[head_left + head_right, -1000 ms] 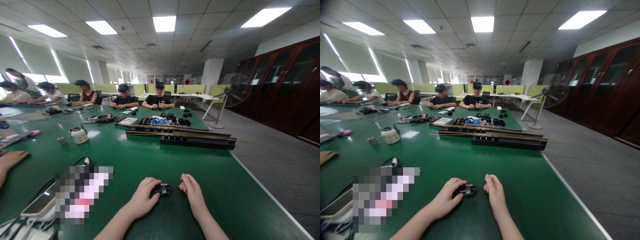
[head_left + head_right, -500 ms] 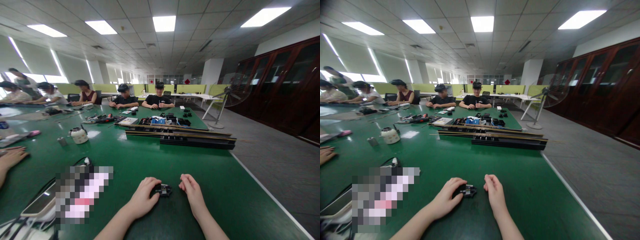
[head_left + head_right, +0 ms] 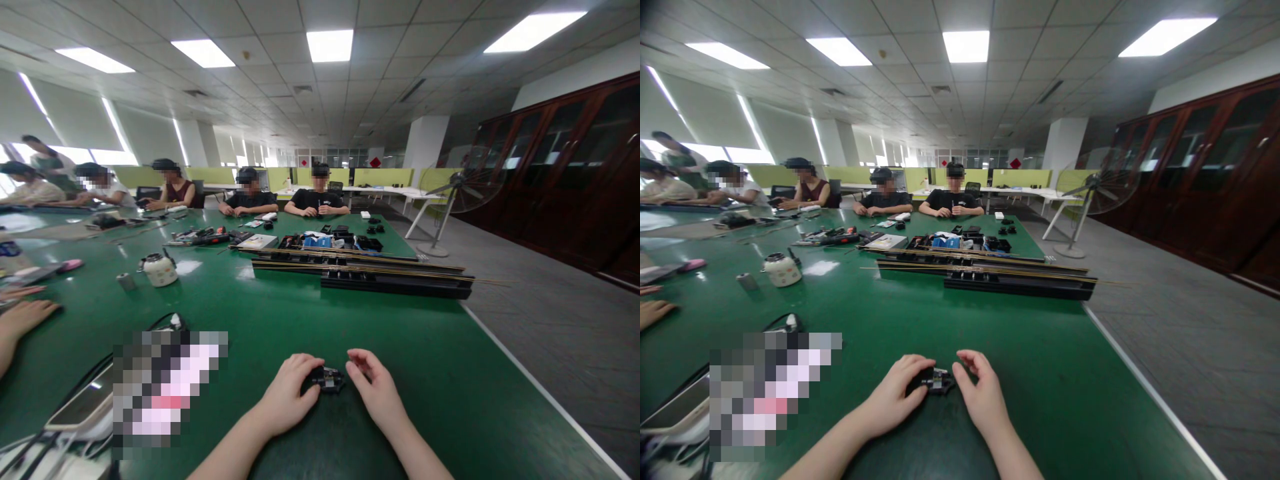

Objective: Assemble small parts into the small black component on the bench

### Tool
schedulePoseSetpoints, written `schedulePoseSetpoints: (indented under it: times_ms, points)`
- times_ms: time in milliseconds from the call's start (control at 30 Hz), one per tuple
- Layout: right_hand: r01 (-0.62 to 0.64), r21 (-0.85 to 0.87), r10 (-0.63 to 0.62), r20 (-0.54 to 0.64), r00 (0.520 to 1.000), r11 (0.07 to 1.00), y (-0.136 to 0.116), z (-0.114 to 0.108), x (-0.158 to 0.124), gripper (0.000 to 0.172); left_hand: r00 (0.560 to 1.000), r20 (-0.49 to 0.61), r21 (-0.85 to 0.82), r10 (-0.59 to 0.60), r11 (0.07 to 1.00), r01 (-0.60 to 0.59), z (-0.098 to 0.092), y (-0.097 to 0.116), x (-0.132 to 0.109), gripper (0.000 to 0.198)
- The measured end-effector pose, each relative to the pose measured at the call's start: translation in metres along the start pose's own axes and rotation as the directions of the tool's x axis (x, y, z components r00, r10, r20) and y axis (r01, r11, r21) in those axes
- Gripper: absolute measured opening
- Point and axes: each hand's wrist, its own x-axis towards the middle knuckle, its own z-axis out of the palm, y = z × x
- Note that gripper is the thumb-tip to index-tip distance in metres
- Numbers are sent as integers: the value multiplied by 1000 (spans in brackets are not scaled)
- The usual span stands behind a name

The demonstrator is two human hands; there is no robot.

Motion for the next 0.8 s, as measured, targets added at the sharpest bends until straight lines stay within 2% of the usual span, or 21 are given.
schedulePoseSetpoints:
  times_ms: [133,233,333,800]
  points:
    - [142,-221,-114,134,984,965,-2,2,-6,30,1000,-6,-10,11,1000,-11,1,-1,-1,42]
    - [179,-350,-103,226,969,920,-4,3,-10,32,1000,-7,-13,17,1000,-17,1,-2,-1,41]
    - [200,-432,-87,266,960,879,-5,3,-11,28,1000,-18,-11,24,1000,-25,1,-2,-1,42]
    - [230,-459,-112,270,956,858,-8,4,-12,20,999,-21,-9,28,1000,-28,2,-2,0,40]
